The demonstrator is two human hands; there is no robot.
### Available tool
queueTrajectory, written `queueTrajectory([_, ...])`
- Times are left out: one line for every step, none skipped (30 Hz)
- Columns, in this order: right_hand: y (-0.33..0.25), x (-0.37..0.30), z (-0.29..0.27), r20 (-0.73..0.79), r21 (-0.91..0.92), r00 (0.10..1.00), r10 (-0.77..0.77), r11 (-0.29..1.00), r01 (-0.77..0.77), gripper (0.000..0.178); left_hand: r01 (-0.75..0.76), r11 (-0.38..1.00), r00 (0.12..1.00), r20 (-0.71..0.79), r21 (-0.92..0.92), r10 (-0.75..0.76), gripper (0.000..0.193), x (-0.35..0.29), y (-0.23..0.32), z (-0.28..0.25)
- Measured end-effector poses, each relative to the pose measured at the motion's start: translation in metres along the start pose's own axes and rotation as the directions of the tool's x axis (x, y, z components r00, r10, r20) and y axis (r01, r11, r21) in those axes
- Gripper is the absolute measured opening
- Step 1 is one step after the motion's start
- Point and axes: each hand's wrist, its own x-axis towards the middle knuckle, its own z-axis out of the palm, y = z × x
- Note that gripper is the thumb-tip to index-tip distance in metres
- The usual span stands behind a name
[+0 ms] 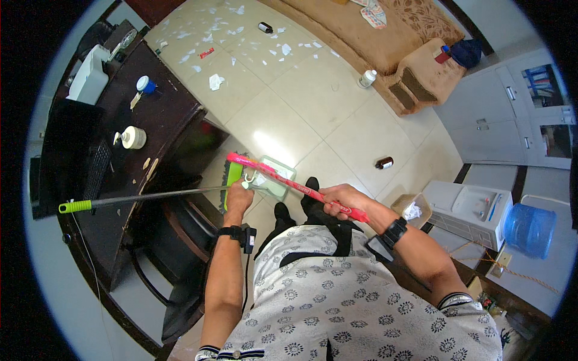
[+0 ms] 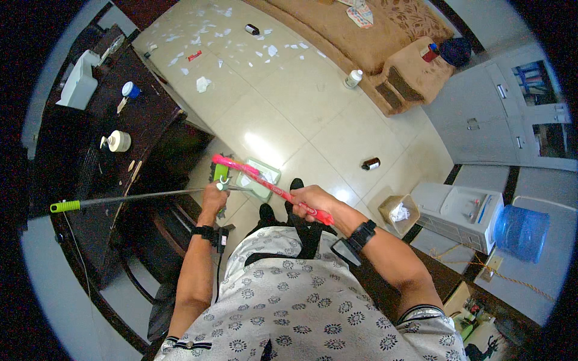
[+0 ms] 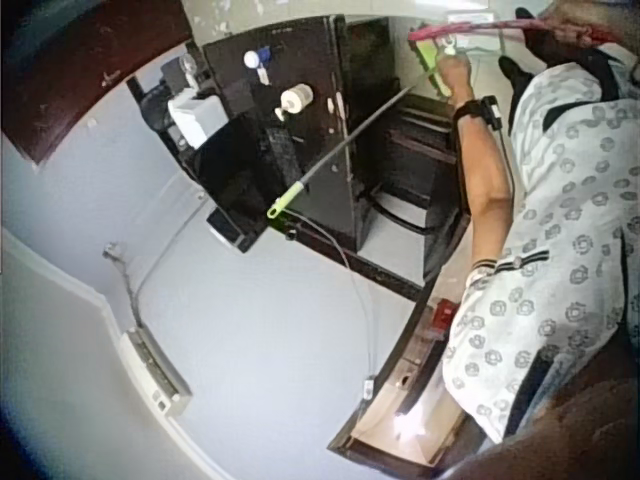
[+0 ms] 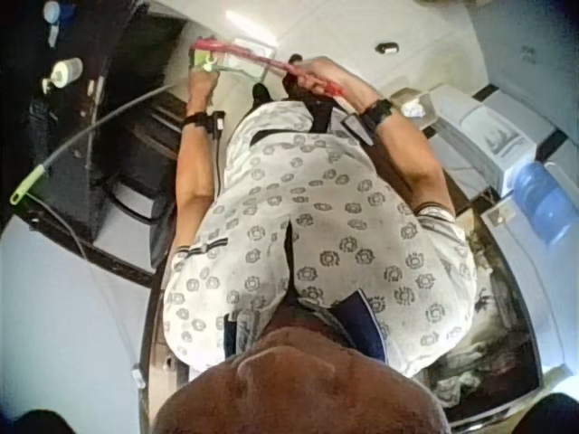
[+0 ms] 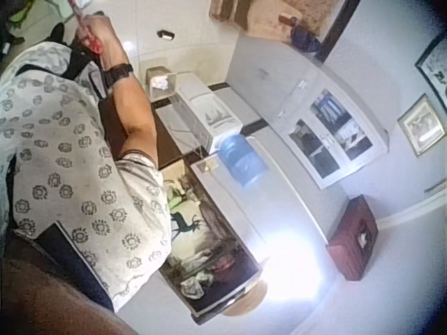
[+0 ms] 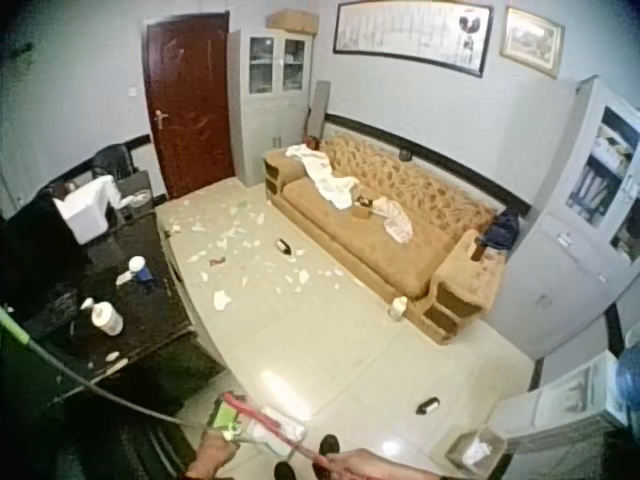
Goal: The person sweeps scattered paper debris on a tiled floor using a pink broom and a green dustpan. They gather the debris into piles, sweep it into the dustpan, and empty the contents into a nearby trash bin. The person also briefly opens a door to sweep debris underneath it.
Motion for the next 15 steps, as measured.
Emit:
queueTrajectory([0.001,-0.007,0.005,-0.023,-0.007,1.000,0.005,1.000,-0.005,0.003,-0.004,1.000,1.000,-0.004,0.004,0.004,0.038,-0.003,-0.002,-0.002])
queueTrajectory([0.002,-0.013,0.010,-0.028,-0.026,1.000,-0.013,1.000,0.012,0.005,-0.019,1.000,1.000,-0.010,0.012,0.019,0.038,-0.007,-0.005,-0.003])
queueTrajectory([0.003,-0.018,0.014,-0.040,-0.052,0.999,-0.024,0.998,0.022,0.006,-0.033,0.999,0.999,-0.011,0.006,0.033,0.039,-0.011,-0.008,-0.005])
queueTrajectory([0.005,-0.019,0.017,-0.059,-0.075,0.998,-0.032,0.997,0.027,0.008,-0.045,0.999,0.999,-0.009,0.020,0.045,0.038,-0.014,-0.011,-0.008])
queueTrajectory([0.006,-0.018,0.021,-0.072,-0.139,0.994,-0.077,0.988,0.066,0.009,-0.056,0.998,0.998,-0.001,0.021,0.056,0.038,-0.017,-0.013,-0.010])
queueTrajectory([0.006,-0.016,0.025,-0.090,-0.201,0.989,-0.118,0.975,0.098,0.009,-0.068,0.998,0.998,0.001,0.015,0.068,0.038,-0.020,-0.016,-0.011])
queueTrajectory([0.007,-0.011,0.027,-0.117,-0.268,0.980,-0.158,0.956,0.122,0.010,-0.060,0.998,0.998,0.003,0.030,0.060,0.037,-0.022,-0.018,-0.013])
queueTrajectory([0.008,-0.004,0.030,-0.132,-0.283,0.972,-0.192,0.948,0.149,0.010,-0.054,0.998,0.999,0.000,0.037,0.054,0.037,-0.023,-0.021,-0.014])
queueTrajectory([0.008,0.005,0.033,-0.159,-0.304,0.961,-0.226,0.937,0.170,0.011,-0.050,0.998,0.999,-0.003,0.045,0.050,0.036,-0.025,-0.023,-0.016])
queueTrajectory([0.009,0.016,0.036,-0.185,-0.326,0.948,-0.259,0.926,0.190,0.011,-0.057,0.997,0.998,0.002,0.055,0.057,0.035,-0.025,-0.026,-0.017])
queueTrajectory([0.009,0.027,0.039,-0.185,-0.356,0.937,-0.297,0.909,0.218,0.011,-0.064,0.996,0.998,0.007,0.065,0.064,0.035,-0.026,-0.028,-0.018])
queueTrajectory([0.010,0.040,0.042,-0.184,-0.384,0.925,-0.333,0.890,0.244,0.010,-0.067,0.995,0.998,0.017,0.069,0.066,0.034,-0.027,-0.030,-0.020])
queueTrajectory([0.012,0.052,0.044,-0.177,-0.421,0.911,-0.374,0.865,0.273,0.011,-0.074,0.994,0.997,0.015,0.080,0.073,0.033,-0.028,-0.032,-0.021])
queueTrajectory([0.014,0.065,0.046,-0.197,-0.385,0.906,-0.375,0.879,0.280,0.010,-0.077,0.993,0.997,0.017,0.086,0.076,0.032,-0.028,-0.033,-0.022])
queueTrajectory([0.016,0.076,0.048,-0.212,-0.357,0.901,-0.379,0.888,0.290,0.010,-0.080,0.993,0.997,0.020,0.092,0.078,0.032,-0.029,-0.035,-0.022])
